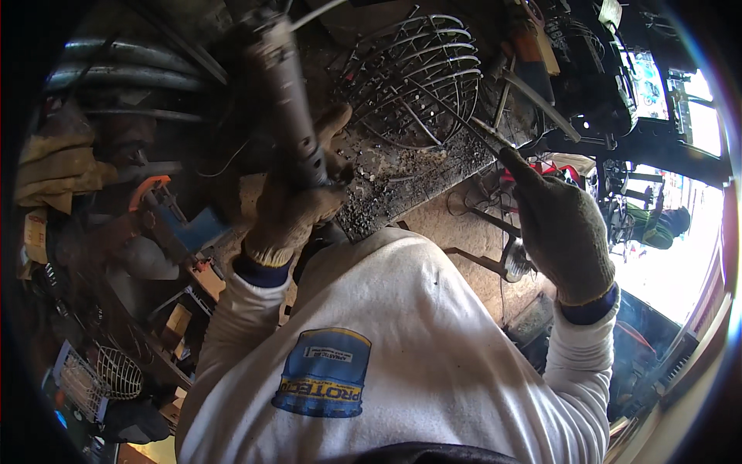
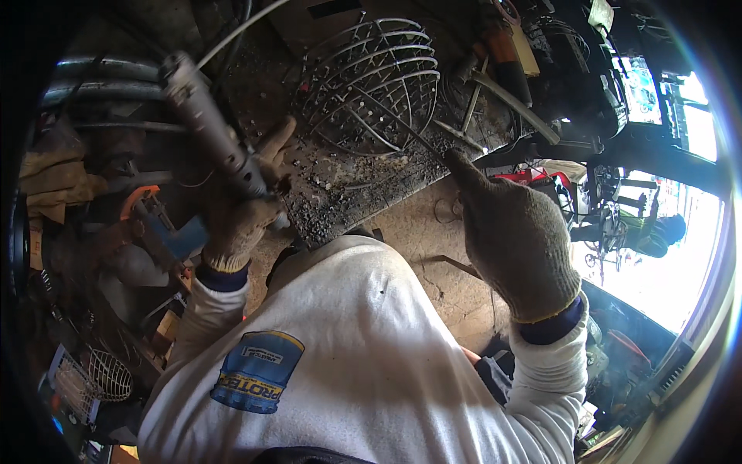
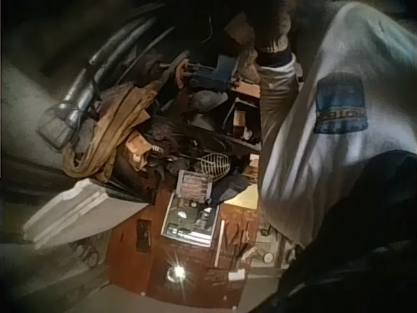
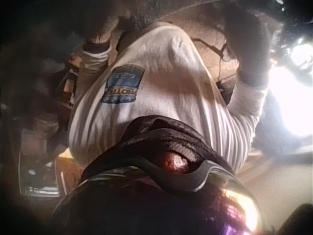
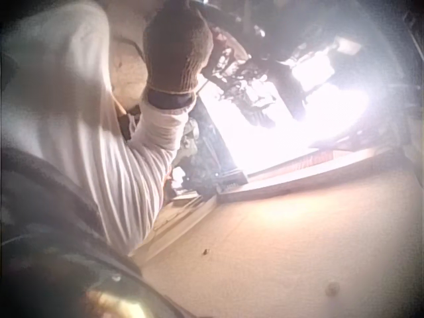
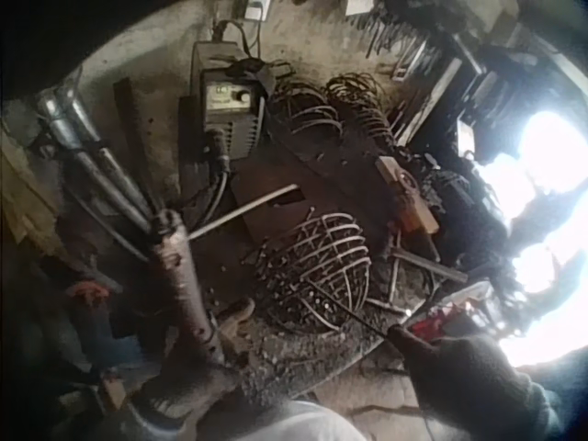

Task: The person welds components of a curved metal frame structure using a welding tool and a hand-held shield, then uses an angle grinder to smooth the joints.

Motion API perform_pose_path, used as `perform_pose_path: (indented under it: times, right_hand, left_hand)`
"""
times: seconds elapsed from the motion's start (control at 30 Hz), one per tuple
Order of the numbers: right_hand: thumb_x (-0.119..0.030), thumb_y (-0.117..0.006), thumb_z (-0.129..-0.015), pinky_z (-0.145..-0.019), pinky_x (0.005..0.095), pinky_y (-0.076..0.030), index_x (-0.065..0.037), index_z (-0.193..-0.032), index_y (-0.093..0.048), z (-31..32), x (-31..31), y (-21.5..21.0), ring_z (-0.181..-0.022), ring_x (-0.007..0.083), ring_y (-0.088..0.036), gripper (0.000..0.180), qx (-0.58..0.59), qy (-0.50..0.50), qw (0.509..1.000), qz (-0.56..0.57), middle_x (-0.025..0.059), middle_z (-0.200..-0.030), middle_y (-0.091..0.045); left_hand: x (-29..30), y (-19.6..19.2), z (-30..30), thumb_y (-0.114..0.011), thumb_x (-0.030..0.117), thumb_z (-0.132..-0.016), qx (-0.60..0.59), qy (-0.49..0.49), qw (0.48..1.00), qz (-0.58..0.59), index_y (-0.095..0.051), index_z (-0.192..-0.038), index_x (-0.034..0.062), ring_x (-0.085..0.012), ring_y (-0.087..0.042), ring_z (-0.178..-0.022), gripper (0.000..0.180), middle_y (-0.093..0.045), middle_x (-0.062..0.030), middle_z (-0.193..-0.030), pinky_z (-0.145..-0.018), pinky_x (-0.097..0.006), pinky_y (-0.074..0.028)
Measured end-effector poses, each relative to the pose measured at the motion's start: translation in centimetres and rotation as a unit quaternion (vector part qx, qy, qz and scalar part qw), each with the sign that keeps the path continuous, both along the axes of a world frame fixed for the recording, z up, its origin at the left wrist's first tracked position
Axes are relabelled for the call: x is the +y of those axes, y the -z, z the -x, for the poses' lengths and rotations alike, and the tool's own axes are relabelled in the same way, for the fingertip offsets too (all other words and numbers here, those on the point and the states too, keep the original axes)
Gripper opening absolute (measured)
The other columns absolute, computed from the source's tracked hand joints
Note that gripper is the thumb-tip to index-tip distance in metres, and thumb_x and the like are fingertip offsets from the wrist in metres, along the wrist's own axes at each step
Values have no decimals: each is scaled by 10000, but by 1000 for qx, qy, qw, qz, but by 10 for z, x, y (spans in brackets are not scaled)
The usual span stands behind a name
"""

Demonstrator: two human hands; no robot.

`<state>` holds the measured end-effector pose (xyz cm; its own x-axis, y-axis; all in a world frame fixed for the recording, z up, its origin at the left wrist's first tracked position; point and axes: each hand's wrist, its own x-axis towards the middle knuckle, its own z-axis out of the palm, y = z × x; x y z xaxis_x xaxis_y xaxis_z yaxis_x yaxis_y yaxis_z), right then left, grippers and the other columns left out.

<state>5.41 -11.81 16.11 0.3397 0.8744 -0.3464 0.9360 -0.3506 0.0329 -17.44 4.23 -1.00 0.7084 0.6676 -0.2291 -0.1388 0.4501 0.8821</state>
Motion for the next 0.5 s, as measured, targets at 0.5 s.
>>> perform_pose_path:
  times: [0.5]
  right_hand:
    - [-22, -520, -964, -599, 402, -543, -75, -1516, -441, -2, -12, 14, -625, 274, -709, 561, 226, 72, 971, -3, 147, -667, -646]
  left_hand:
    - [12, 16, -34, -763, 162, -766, 39, 74, 989, -119, -676, -1152, 55, -85, -554, -672, 410, -643, -4, -913, -574, -258, -486]
